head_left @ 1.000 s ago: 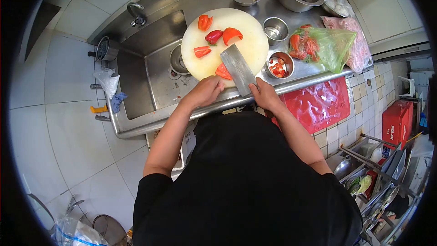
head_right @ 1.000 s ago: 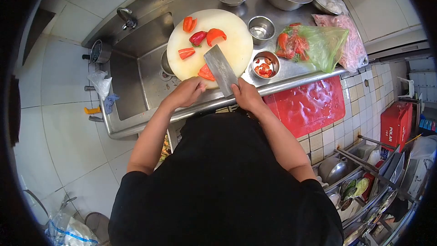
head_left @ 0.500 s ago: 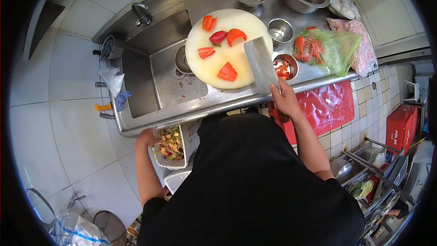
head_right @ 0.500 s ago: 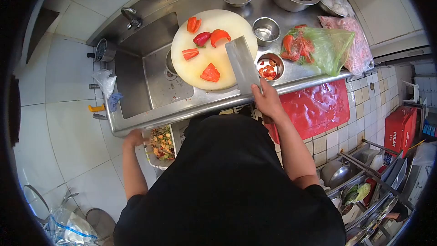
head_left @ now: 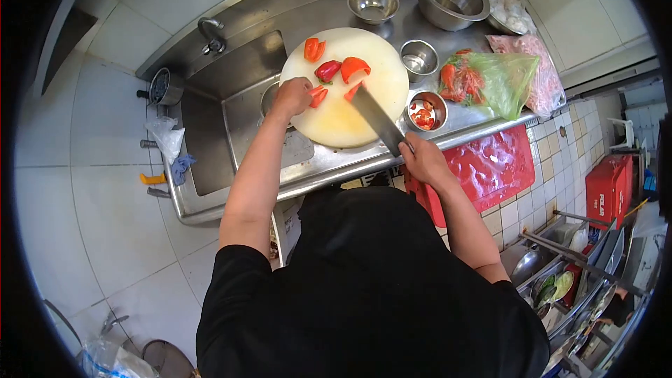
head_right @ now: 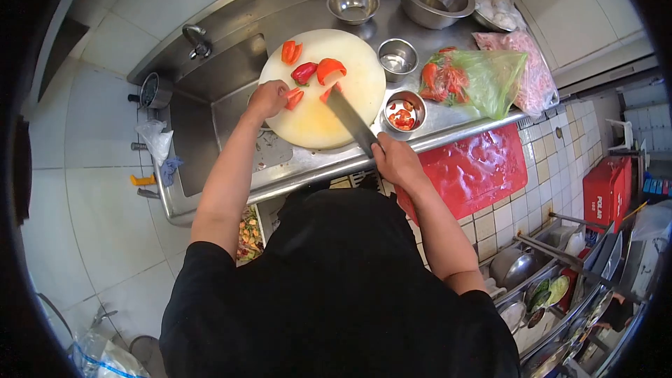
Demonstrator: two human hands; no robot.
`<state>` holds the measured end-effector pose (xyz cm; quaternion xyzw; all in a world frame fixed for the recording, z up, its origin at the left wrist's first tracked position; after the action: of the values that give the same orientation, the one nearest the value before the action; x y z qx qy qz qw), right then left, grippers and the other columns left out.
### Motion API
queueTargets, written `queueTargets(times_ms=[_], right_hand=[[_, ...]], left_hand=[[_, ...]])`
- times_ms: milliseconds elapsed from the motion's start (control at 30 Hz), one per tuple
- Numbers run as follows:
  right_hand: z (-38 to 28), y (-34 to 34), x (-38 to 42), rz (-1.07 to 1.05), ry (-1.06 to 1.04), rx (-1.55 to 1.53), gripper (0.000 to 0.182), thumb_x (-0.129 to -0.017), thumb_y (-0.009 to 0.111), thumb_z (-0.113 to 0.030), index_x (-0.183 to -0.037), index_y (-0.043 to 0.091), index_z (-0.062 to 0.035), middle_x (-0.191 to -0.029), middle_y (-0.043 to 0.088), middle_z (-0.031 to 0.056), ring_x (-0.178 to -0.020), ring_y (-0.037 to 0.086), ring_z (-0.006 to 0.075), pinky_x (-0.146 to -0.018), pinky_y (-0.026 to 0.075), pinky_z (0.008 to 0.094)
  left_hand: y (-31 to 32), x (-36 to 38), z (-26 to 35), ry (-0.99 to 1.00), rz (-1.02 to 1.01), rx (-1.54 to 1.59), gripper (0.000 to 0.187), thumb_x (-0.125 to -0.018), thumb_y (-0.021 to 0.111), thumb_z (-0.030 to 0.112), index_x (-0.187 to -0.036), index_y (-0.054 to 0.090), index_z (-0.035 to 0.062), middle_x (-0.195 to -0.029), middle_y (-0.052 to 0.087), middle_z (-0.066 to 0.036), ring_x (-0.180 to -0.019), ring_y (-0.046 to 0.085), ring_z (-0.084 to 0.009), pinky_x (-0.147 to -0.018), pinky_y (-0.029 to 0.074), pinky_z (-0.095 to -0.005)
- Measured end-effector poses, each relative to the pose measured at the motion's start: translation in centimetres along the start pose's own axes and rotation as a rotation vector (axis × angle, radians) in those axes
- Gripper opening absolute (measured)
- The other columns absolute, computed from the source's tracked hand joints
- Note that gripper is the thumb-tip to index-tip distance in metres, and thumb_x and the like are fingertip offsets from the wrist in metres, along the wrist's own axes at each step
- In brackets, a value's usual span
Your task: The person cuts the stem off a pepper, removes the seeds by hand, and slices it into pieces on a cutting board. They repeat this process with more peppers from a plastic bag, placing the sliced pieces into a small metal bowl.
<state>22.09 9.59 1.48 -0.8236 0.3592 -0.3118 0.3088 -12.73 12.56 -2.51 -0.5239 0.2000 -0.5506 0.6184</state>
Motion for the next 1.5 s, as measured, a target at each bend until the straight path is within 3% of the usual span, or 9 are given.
queueTargets(times_ms=[67, 167, 267, 333, 400, 467, 900, 967, 1500], right_hand=[[0.6, -0.9, -0.1, 0.143, 0.030, -0.079, 0.027, -0.099, 0.055, -0.028, -0.104, 0.056, -0.0011, -0.088, 0.065, 0.0314, -0.090, 0.062, 0.0520, -0.077, 0.047, 0.0581], [1.7, 0.8, 0.7, 0.070, 0.118, -0.266, 0.032, -0.100, 0.054, -0.028, -0.111, 0.056, 0.0028, -0.095, 0.065, 0.0334, -0.095, 0.062, 0.0514, -0.079, 0.049, 0.0539], [1.6, 2.7, 1.6, -0.019, 0.196, -0.376, 0.038, -0.100, 0.054, -0.027, -0.120, 0.056, 0.0055, -0.101, 0.064, 0.0340, -0.099, 0.063, 0.0494, -0.083, 0.050, 0.0487], [0.1, 2.4, 1.3, 0.098, 0.001, -0.378, 0.029, -0.101, 0.053, -0.022, -0.111, 0.059, 0.0033, -0.091, 0.068, 0.0223, -0.087, 0.066, 0.0335, -0.081, 0.050, 0.0437], [0.5, 3.0, 1.0, 0.074, 0.050, -0.378, 0.030, -0.101, 0.053, -0.022, -0.114, 0.060, 0.0035, -0.098, 0.068, 0.0254, -0.093, 0.066, 0.0362, -0.085, 0.049, 0.0430], [0.5, 3.7, 0.7, 0.011, 0.068, -0.341, 0.036, -0.099, 0.053, -0.026, -0.117, 0.058, 0.0045, -0.102, 0.065, 0.0341, -0.102, 0.063, 0.0502, -0.086, 0.050, 0.0496], [0.3, 4.2, 0.7, -0.066, 0.053, -0.328, 0.034, -0.100, 0.052, -0.025, -0.118, 0.059, 0.0033, -0.106, 0.066, 0.0317, -0.106, 0.063, 0.0477, -0.090, 0.049, 0.0482], [0.7, 4.4, 0.5, 0.001, -0.003, -0.330, 0.032, -0.101, 0.053, -0.026, -0.111, 0.059, 0.0035, -0.093, 0.066, 0.0269, -0.090, 0.066, 0.0384, -0.081, 0.049, 0.0448], [0.5, 4.6, -1.7, -0.104, 0.073, -0.279, 0.036, -0.100, 0.053, -0.029, -0.113, 0.061, 0.0033, -0.097, 0.068, 0.0291, -0.094, 0.066, 0.0435, -0.084, 0.050, 0.0467]], left_hand=[[1.1, 0.5, 0.6, 0.053, 0.006, 0.084, 0.027, -0.078, 0.072, 0.015, -0.102, 0.071, 0.0025, -0.094, 0.074, -0.015, -0.091, 0.072, -0.0288, -0.081, 0.056, -0.0386], [4.1, 1.9, 0.2, -0.056, -0.001, 0.495, 0.020, -0.073, 0.077, 0.010, -0.085, 0.064, -0.0006, -0.076, 0.070, -0.010, -0.064, 0.069, -0.0153, -0.058, 0.056, -0.0323], [5.8, 4.8, 1.8, -0.170, -0.022, 0.742, 0.018, -0.077, 0.074, 0.003, -0.088, 0.060, -0.0003, -0.078, 0.067, -0.009, -0.060, 0.066, -0.0140, -0.053, 0.057, -0.0284], [6.8, 5.9, 2.5, -0.200, -0.033, 0.814, 0.017, -0.079, 0.072, 0.002, -0.089, 0.058, 0.0000, -0.077, 0.067, -0.009, -0.060, 0.066, -0.0144, -0.053, 0.058, -0.0284], [7.3, 7.0, 2.8, -0.256, -0.032, 0.898, 0.016, -0.080, 0.071, 0.000, -0.087, 0.057, 0.0007, -0.076, 0.066, -0.009, -0.059, 0.066, -0.0151, -0.053, 0.058, -0.0289], [7.5, 7.6, 2.7, -0.279, -0.024, 0.907, 0.015, -0.080, 0.070, 0.000, -0.086, 0.056, 0.0011, -0.075, 0.066, -0.009, -0.058, 0.066, -0.0155, -0.052, 0.058, -0.0288], [8.2, 7.9, 1.9, -0.277, -0.056, 0.983, 0.011, -0.082, 0.069, 0.002, -0.086, 0.059, -0.0013, -0.074, 0.066, -0.010, -0.058, 0.066, -0.0163, -0.052, 0.057, -0.0284], [8.1, 7.8, 1.9, -0.282, -0.062, 0.991, 0.011, -0.083, 0.069, 0.001, -0.086, 0.059, -0.0016, -0.074, 0.066, -0.010, -0.058, 0.066, -0.0163, -0.052, 0.057, -0.0284], [8.5, 7.6, 1.4, -0.248, -0.114, 1.058, 0.011, -0.082, 0.069, -0.001, -0.089, 0.061, -0.0021, -0.076, 0.066, -0.010, -0.058, 0.066, -0.0162, -0.054, 0.058, -0.0283]])
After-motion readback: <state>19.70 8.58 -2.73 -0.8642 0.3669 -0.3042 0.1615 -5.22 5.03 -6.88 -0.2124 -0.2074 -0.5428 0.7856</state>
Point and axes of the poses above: each hand's wrist, its own x-axis away from the middle knuckle, its own y-axis out of the palm, z = x × y, the point moved 9 cm from there along -x, towards the middle knuckle
